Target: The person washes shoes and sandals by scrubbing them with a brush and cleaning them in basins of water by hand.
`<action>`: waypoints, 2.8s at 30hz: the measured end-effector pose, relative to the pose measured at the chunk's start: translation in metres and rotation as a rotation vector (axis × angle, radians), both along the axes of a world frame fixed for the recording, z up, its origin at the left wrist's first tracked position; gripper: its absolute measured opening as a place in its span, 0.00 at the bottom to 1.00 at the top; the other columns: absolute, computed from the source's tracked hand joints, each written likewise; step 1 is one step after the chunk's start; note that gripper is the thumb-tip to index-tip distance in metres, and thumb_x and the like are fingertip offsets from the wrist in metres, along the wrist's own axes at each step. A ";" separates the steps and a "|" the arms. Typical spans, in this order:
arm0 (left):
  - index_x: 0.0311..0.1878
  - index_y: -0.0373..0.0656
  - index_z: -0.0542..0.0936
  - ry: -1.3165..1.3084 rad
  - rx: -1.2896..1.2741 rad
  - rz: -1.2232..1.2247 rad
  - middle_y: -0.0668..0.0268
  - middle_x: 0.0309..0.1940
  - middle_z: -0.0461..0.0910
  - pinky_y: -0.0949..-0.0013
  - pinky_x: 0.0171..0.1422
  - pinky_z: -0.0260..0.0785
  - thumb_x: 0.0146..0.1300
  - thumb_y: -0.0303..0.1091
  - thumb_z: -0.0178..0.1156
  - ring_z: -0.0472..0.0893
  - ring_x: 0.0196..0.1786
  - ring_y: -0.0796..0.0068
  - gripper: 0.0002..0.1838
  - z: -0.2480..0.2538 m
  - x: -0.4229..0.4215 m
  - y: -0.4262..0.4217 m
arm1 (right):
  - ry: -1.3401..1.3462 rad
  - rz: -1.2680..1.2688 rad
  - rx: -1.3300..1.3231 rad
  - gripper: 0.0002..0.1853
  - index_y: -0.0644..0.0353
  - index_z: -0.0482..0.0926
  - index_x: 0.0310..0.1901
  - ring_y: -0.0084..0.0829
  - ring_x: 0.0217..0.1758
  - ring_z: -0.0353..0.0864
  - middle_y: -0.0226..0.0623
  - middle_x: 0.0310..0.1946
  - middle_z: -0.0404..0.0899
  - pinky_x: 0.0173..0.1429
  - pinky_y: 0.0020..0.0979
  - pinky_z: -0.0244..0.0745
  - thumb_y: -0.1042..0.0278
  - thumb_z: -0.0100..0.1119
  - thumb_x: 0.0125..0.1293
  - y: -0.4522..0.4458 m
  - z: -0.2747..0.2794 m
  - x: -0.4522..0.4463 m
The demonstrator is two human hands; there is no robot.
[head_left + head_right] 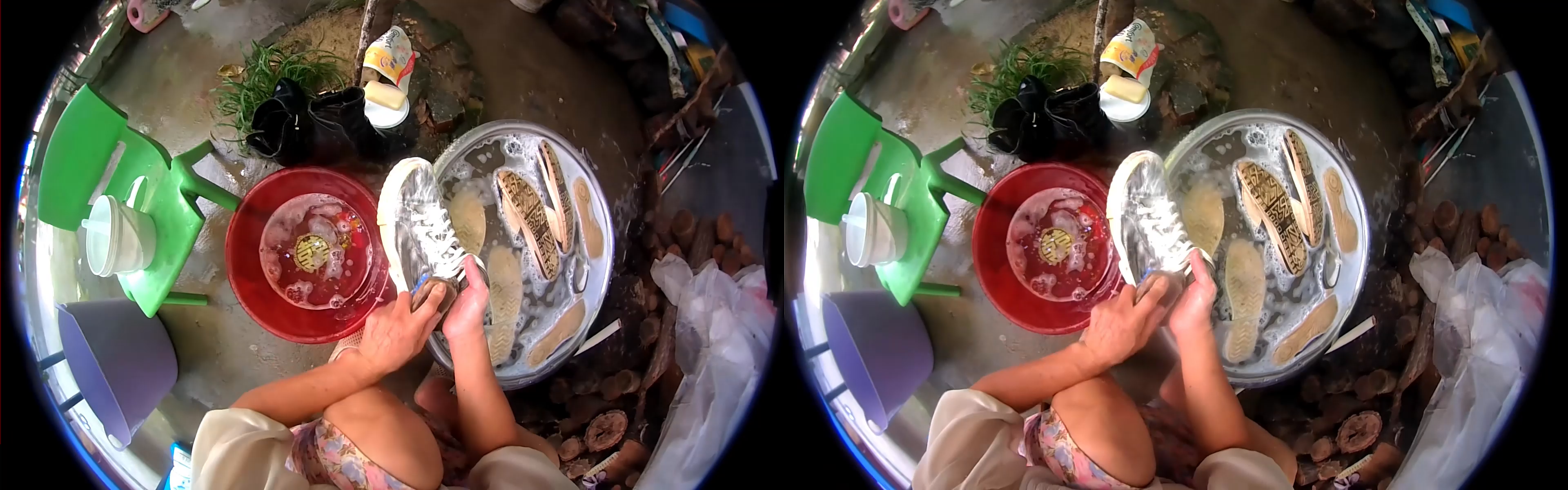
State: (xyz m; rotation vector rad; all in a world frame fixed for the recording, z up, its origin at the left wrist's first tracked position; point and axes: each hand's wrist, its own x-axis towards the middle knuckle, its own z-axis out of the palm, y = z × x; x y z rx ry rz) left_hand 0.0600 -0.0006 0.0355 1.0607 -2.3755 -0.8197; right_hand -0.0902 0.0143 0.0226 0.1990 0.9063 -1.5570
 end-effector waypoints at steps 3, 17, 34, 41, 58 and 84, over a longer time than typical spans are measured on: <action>0.63 0.56 0.72 -0.155 -0.215 0.030 0.50 0.29 0.75 0.60 0.20 0.72 0.67 0.35 0.58 0.80 0.20 0.58 0.21 -0.011 -0.020 -0.058 | 0.126 -0.087 0.102 0.22 0.62 0.74 0.61 0.37 0.60 0.78 0.37 0.56 0.80 0.67 0.39 0.69 0.57 0.52 0.74 -0.004 0.003 0.014; 0.66 0.49 0.68 -0.073 0.091 0.055 0.52 0.32 0.80 0.52 0.27 0.75 0.68 0.38 0.58 0.82 0.25 0.52 0.24 0.013 -0.008 -0.030 | 0.142 0.007 -0.042 0.35 0.60 0.70 0.65 0.37 0.60 0.76 0.38 0.58 0.77 0.67 0.38 0.69 0.34 0.42 0.74 -0.007 0.009 0.024; 0.76 0.39 0.59 -0.019 -0.122 0.273 0.51 0.47 0.72 0.58 0.46 0.72 0.59 0.44 0.68 0.77 0.44 0.53 0.45 -0.006 -0.016 -0.042 | 0.061 -0.086 -0.046 0.29 0.62 0.67 0.68 0.35 0.65 0.72 0.38 0.64 0.73 0.71 0.37 0.64 0.46 0.43 0.78 -0.010 0.007 0.036; 0.74 0.49 0.66 -0.162 0.089 0.303 0.52 0.43 0.72 0.56 0.39 0.75 0.61 0.42 0.65 0.80 0.39 0.51 0.37 0.012 -0.018 -0.050 | 0.174 -0.102 -0.055 0.36 0.63 0.66 0.68 0.37 0.67 0.71 0.39 0.64 0.72 0.73 0.40 0.63 0.37 0.40 0.76 -0.009 -0.003 0.035; 0.73 0.53 0.67 -0.083 0.150 0.099 0.46 0.40 0.72 0.51 0.30 0.78 0.65 0.46 0.62 0.81 0.27 0.47 0.34 0.030 -0.002 -0.014 | -0.023 -0.032 0.066 0.32 0.60 0.76 0.59 0.33 0.58 0.77 0.37 0.54 0.80 0.64 0.34 0.70 0.37 0.42 0.76 -0.001 -0.016 0.021; 0.68 0.53 0.72 -0.113 -0.288 0.146 0.49 0.37 0.73 0.60 0.27 0.75 0.63 0.43 0.62 0.81 0.28 0.55 0.29 -0.004 -0.068 -0.124 | 0.134 -0.100 0.092 0.34 0.58 0.66 0.70 0.37 0.67 0.72 0.37 0.66 0.72 0.71 0.41 0.66 0.38 0.41 0.76 -0.014 -0.007 0.022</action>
